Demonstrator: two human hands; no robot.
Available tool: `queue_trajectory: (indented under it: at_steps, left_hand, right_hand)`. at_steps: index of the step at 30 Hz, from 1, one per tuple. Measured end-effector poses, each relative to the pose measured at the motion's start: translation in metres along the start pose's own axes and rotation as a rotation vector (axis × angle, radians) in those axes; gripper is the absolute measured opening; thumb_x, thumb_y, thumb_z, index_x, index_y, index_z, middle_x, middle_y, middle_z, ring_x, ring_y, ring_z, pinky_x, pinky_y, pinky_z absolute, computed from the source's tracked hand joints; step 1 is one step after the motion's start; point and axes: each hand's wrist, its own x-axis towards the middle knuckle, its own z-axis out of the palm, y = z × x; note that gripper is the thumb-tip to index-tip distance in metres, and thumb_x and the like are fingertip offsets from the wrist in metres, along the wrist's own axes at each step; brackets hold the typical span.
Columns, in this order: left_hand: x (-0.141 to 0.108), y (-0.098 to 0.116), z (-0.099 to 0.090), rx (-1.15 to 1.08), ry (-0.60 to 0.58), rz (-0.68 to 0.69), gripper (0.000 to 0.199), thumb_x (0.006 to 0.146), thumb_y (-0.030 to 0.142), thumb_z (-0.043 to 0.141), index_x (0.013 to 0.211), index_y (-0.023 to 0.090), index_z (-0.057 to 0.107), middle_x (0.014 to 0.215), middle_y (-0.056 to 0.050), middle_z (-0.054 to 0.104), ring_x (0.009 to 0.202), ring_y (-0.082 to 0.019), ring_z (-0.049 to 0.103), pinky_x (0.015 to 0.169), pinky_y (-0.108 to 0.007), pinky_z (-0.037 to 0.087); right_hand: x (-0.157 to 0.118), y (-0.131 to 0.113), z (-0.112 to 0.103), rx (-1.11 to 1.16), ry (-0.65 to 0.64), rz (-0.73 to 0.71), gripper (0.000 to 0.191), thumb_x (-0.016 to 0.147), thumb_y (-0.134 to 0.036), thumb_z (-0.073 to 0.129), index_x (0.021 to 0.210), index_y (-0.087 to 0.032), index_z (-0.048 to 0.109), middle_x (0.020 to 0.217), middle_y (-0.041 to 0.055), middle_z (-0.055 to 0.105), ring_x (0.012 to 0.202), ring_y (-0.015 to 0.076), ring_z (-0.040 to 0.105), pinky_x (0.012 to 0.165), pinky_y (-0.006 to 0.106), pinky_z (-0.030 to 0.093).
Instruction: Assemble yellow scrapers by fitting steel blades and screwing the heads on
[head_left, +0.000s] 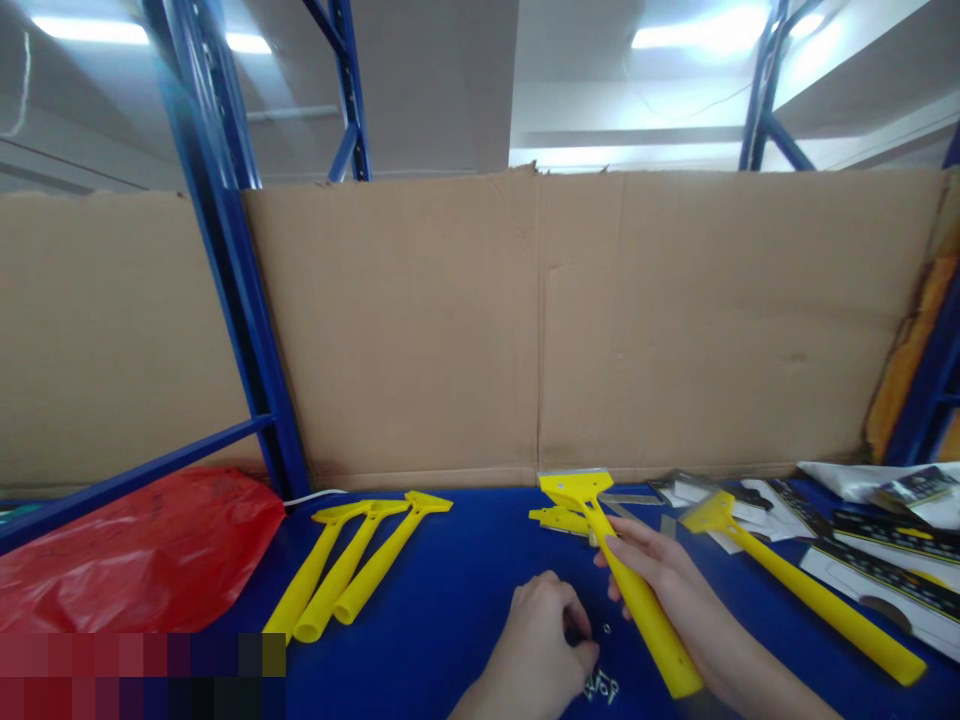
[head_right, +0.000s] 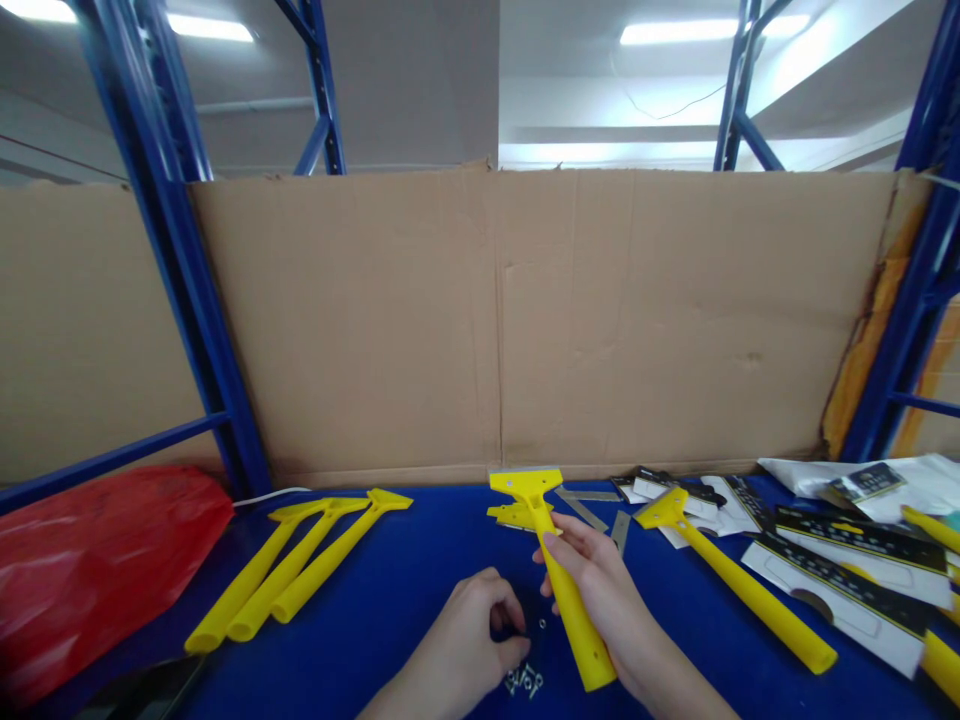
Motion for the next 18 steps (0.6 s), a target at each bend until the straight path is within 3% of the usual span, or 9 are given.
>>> queue_trajectory:
  at_steps: [7, 14, 18]
  left_hand:
    - [-0.002, 0.001, -0.003, -0.005, -0.033, 0.039, 0.017, 0.067, 0.009, 0.056, 0.067, 0.022, 0.068, 0.084, -0.004, 0.063, 0.083, -0.02, 0.058, 0.076, -0.031, 0.045]
    - [-0.002, 0.002, -0.009, 0.029, 0.003, -0.04, 0.01, 0.063, 0.014, 0.066, 0.069, 0.023, 0.068, 0.089, -0.004, 0.063, 0.09, -0.024, 0.058, 0.085, -0.039, 0.042]
    - [-0.005, 0.003, -0.011, 0.025, -0.007, -0.03, 0.011, 0.064, 0.012, 0.065, 0.065, 0.023, 0.067, 0.087, -0.003, 0.064, 0.088, -0.023, 0.058, 0.083, -0.038, 0.042]
  right_hand:
    - [-0.001, 0.001, 0.0, -0.007, -0.013, 0.001, 0.042, 0.073, -0.031, 0.065, 0.112, -0.017, 0.056, 0.069, -0.0006, 0.064, 0.047, 0.0113, 0.056, 0.041, 0.022, 0.044]
    - [0.001, 0.003, 0.002, -0.024, -0.005, 0.012, 0.043, 0.076, -0.03, 0.062, 0.116, -0.017, 0.05, 0.071, 0.0, 0.065, 0.048, 0.0111, 0.057, 0.041, 0.022, 0.044]
    - [0.0, 0.004, 0.003, -0.033, 0.011, 0.025, 0.045, 0.075, -0.03, 0.062, 0.116, -0.017, 0.051, 0.07, -0.0001, 0.065, 0.047, 0.0116, 0.057, 0.041, 0.023, 0.044]
